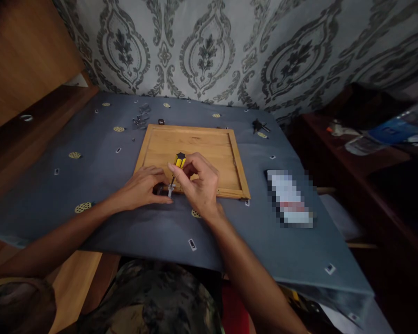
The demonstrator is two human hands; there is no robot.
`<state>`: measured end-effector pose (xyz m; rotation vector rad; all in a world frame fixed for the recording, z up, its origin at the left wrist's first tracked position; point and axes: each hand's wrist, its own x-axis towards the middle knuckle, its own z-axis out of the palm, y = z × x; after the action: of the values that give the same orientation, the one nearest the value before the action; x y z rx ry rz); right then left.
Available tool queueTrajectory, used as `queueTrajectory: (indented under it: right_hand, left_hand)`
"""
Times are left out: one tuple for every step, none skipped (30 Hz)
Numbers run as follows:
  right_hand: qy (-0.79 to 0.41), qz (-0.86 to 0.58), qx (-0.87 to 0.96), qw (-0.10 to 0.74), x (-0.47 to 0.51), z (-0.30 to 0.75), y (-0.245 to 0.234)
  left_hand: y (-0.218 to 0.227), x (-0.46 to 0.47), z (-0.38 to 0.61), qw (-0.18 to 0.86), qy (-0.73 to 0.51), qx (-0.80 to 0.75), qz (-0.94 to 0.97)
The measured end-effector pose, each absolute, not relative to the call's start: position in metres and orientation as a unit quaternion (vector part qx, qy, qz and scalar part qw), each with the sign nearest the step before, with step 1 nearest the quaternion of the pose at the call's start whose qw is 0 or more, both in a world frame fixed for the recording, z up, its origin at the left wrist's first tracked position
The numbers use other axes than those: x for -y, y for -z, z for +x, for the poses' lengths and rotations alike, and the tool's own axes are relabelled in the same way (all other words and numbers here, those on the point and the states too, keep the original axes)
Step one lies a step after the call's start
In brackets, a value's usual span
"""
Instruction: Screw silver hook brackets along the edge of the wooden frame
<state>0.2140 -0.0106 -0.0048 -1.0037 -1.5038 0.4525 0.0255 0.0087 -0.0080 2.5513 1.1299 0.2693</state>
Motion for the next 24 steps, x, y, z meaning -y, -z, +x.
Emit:
queueTrajectory:
  right_hand:
    - [-0.195, -0.431, 0.649, 0.596, 0.011, 0.214, 0.005]
    - [-0.195, -0.427, 0.652, 0.595, 0.011, 0.214, 0.005]
    - [-0.196, -0.422, 0.657, 0.594, 0.011, 0.214, 0.005]
    - [-0.196, -0.416, 0.662, 0.591, 0.012, 0.214, 0.004]
    - [-0.197, -0.410, 0.668, 0.589, 0.012, 0.214, 0.003]
    - [-0.199, -0.404, 0.673, 0.587, 0.012, 0.214, 0.003]
    - [-0.201, -0.400, 0.675, 0.586, 0.012, 0.214, 0.002]
    - [-0.205, -0.398, 0.675, 0.587, 0.012, 0.213, 0.001]
    - [-0.212, -0.398, 0.672, 0.588, 0.012, 0.214, 0.000]
    - [-0.221, -0.398, 0.668, 0.588, 0.012, 0.214, 0.000]
    - [-0.235, -0.400, 0.665, 0.585, 0.011, 0.214, -0.001]
    - [-0.251, -0.401, 0.663, 0.580, 0.011, 0.215, -0.002]
    - [-0.270, -0.402, 0.661, 0.573, 0.011, 0.216, -0.003]
    - [-0.290, -0.402, 0.660, 0.565, 0.011, 0.217, -0.005]
    - [-0.310, -0.400, 0.660, 0.555, 0.011, 0.218, -0.006]
    - [-0.328, -0.398, 0.661, 0.546, 0.010, 0.219, -0.008]
    - [-0.343, -0.395, 0.662, 0.537, 0.010, 0.221, -0.010]
    - [-0.353, -0.392, 0.664, 0.530, 0.010, 0.222, -0.011]
    - [-0.359, -0.389, 0.667, 0.524, 0.010, 0.223, -0.013]
    - [-0.362, -0.387, 0.670, 0.520, 0.010, 0.224, -0.014]
    - [-0.361, -0.385, 0.671, 0.521, 0.010, 0.224, -0.015]
    - [-0.358, -0.383, 0.672, 0.523, 0.009, 0.224, -0.015]
    - [-0.354, -0.381, 0.672, 0.527, 0.009, 0.224, -0.014]
    - [-0.350, -0.380, 0.673, 0.530, 0.009, 0.224, -0.014]
  left_hand:
    - [0.008, -0.009, 0.025, 0.171, -0.095, -0.397, 0.897]
    - [0.009, -0.009, 0.025, 0.173, -0.097, -0.397, 0.896]
    - [0.010, -0.009, 0.025, 0.176, -0.100, -0.398, 0.895]
    - [0.010, -0.009, 0.025, 0.178, -0.104, -0.400, 0.893]
    - [0.011, -0.009, 0.025, 0.181, -0.108, -0.401, 0.892]
    - [0.011, -0.009, 0.025, 0.183, -0.111, -0.401, 0.891]
    - [0.012, -0.009, 0.025, 0.185, -0.113, -0.402, 0.890]
    - [0.012, -0.009, 0.025, 0.187, -0.114, -0.401, 0.890]
    - [0.012, -0.009, 0.025, 0.189, -0.115, -0.400, 0.889]
    - [0.011, -0.009, 0.025, 0.191, -0.115, -0.400, 0.889]
    - [0.011, -0.009, 0.025, 0.193, -0.115, -0.400, 0.889]
    - [0.010, -0.009, 0.025, 0.193, -0.113, -0.400, 0.889]
    - [0.010, -0.009, 0.025, 0.192, -0.111, -0.400, 0.889]
    - [0.009, -0.009, 0.025, 0.190, -0.110, -0.399, 0.890]
    - [0.009, -0.009, 0.025, 0.186, -0.108, -0.397, 0.892]
    - [0.009, -0.009, 0.025, 0.182, -0.107, -0.394, 0.894]
    - [0.010, -0.009, 0.025, 0.177, -0.106, -0.393, 0.896]
    - [0.010, -0.009, 0.025, 0.172, -0.105, -0.392, 0.898]
    - [0.010, -0.009, 0.025, 0.166, -0.103, -0.391, 0.899]
    - [0.010, -0.009, 0.025, 0.162, -0.101, -0.391, 0.900]
    - [0.011, -0.009, 0.025, 0.158, -0.100, -0.391, 0.901]
    - [0.011, -0.010, 0.025, 0.157, -0.100, -0.389, 0.902]
    - [0.011, -0.010, 0.025, 0.156, -0.100, -0.388, 0.903]
    - [0.012, -0.010, 0.025, 0.157, -0.101, -0.386, 0.903]
